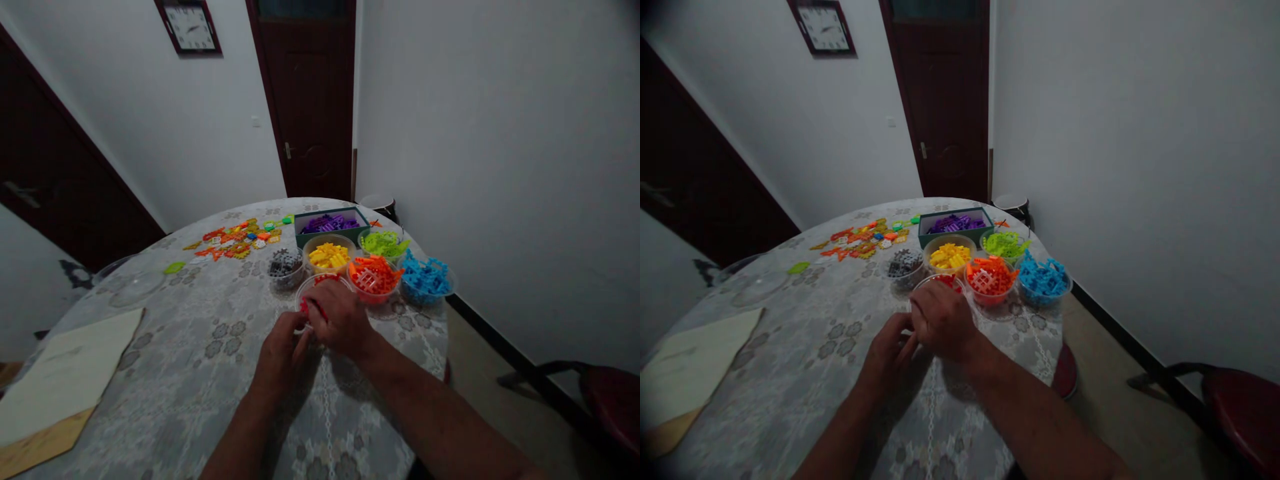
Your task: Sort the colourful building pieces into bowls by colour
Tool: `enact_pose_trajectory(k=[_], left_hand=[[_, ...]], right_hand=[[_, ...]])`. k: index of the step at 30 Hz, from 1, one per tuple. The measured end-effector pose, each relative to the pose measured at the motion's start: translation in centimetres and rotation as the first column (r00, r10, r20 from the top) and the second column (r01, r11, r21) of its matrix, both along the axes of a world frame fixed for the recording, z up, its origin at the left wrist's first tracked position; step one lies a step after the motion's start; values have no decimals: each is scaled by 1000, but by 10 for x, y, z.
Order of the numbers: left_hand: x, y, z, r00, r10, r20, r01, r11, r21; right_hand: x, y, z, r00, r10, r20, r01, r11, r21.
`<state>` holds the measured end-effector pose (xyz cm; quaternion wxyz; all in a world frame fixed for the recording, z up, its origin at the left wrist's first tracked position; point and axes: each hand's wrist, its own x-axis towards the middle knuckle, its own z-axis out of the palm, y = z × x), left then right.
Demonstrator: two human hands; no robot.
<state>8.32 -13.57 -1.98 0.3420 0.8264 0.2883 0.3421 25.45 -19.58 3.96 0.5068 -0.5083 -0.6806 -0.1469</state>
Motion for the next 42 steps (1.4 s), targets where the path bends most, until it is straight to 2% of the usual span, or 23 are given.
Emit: enact_pose_trajectory(k=[4,8,13,18,21,24,31,35,39,42], left_hand=[[-4,6,-3,1000,-4,21,2,996,87],[-11,11,5,999,27,27,-30,994,106],[-30,17,22,996,62,71,-58,997,-59],[-67,27,29,982,155,110,-133,974,-181],[-94,31,34,978,186,91,-169,972,-166],[-114,32,37,978,199,64,-187,971,-151],[-130,29,32,966,228,125,-199,957,-210],[-130,27,31,968,191,164,-150,961,-232],[-131,28,32,965,192,179,-151,964,-221],[-134,31,29,956,227,187,-179,953,-245]], right_hand=[[-9,-1,-3,995,103,20,-103,994,35],[-4,-1,-4,992,124,-1,-123,991,51],[3,2,-6,995,96,-17,-95,994,54],[-3,3,-15,987,149,-65,-147,989,30],[-15,5,-26,966,241,-93,-246,968,-45],[-27,8,-43,945,299,-133,-319,930,-179],[-36,27,-78,958,226,-175,-283,844,-456],[-35,36,-83,980,148,-133,-198,794,-575],[-34,46,-80,984,147,-97,-174,723,-669],[-34,52,-79,984,133,-119,-178,721,-669]])
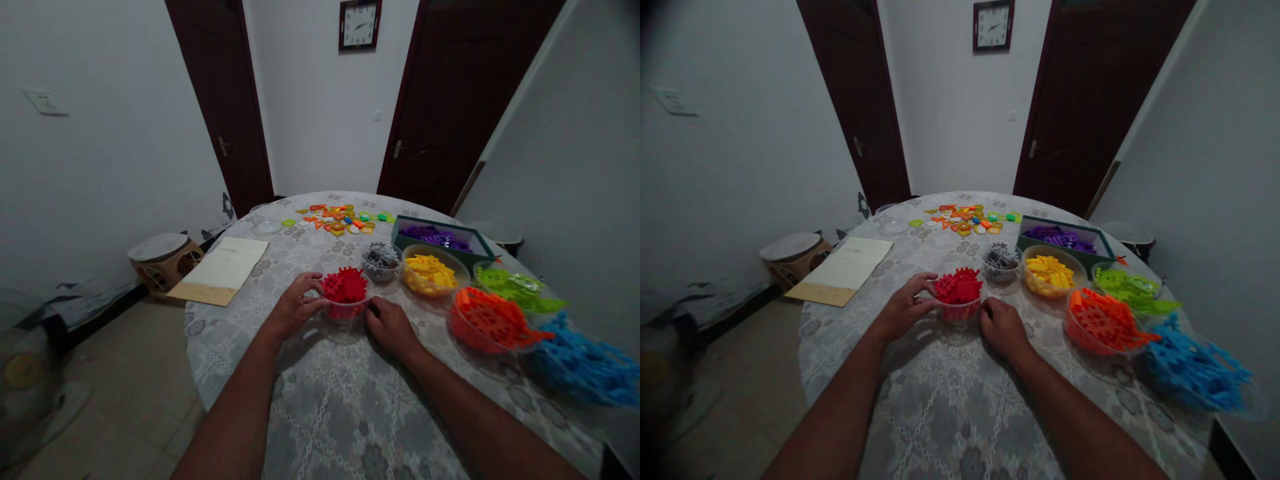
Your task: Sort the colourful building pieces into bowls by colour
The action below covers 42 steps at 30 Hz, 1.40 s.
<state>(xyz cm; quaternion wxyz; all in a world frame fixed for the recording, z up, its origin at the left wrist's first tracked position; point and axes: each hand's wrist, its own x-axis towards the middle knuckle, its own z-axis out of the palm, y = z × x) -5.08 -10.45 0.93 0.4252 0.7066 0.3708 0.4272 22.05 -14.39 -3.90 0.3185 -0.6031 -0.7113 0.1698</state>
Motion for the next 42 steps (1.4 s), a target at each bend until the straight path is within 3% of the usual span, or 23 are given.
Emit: enact_pose_trajectory(k=[5,12,21,30,37,42], left_hand=[[-4,8,-4,998,34,54,-29,996,-81],[-6,8,1,983,54,174,-9,969,-248],[-9,16,-6,973,140,186,-44,896,-442],[-16,30,-18,967,188,172,-67,838,-542],[-15,35,-16,943,261,206,-98,811,-577],[-14,33,-13,920,241,309,-8,801,-599]], right_hand=[[3,0,-2,996,17,-84,-11,997,74],[4,1,-7,983,22,-182,-2,994,109],[2,0,-13,991,117,-66,-97,962,254],[2,-2,-5,985,149,81,-162,968,190],[-1,-5,-1,980,141,139,-165,969,183],[-2,-5,-3,973,194,121,-213,963,167]])
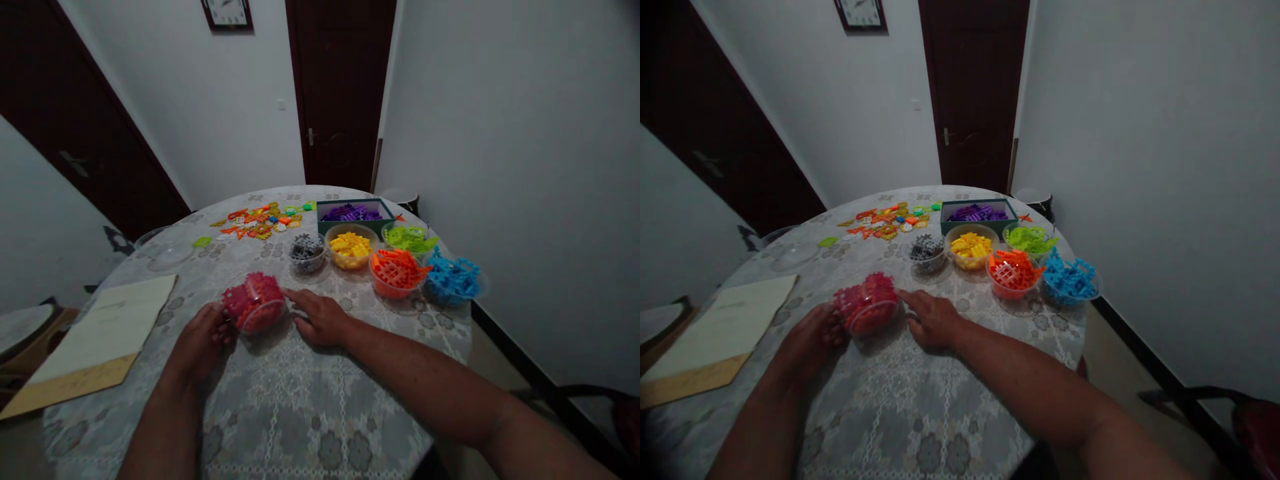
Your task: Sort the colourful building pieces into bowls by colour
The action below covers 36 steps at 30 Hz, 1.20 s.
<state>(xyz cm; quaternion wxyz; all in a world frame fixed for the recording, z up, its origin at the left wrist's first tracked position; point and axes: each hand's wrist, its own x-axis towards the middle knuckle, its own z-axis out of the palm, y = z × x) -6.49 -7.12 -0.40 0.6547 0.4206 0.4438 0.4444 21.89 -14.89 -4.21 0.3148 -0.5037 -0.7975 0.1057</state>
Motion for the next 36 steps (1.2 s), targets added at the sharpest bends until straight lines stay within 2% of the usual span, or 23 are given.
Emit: enact_pose_trajectory(k=[7,11,15,19,27,36], left_hand=[[11,-12,6,999,-33,-23,33,999,-20],[16,-13,4,998,-67,16,68,995,-72],[14,-10,-5,994,-102,28,104,991,-78],[11,-10,-12,995,-93,-37,90,994,-59],[15,-23,-8,987,-66,-146,64,998,-15],[19,-28,-14,983,-28,-184,34,999,29]], right_hand=[[-2,-5,-1,989,83,-123,-74,994,77],[-3,-5,-2,981,79,-176,-61,992,108],[-1,-3,-6,975,95,-203,-80,993,84],[0,-2,-7,968,98,-230,-88,995,56],[0,-6,-3,961,111,-254,-113,994,6],[3,-6,-8,959,115,-258,-116,993,10]])
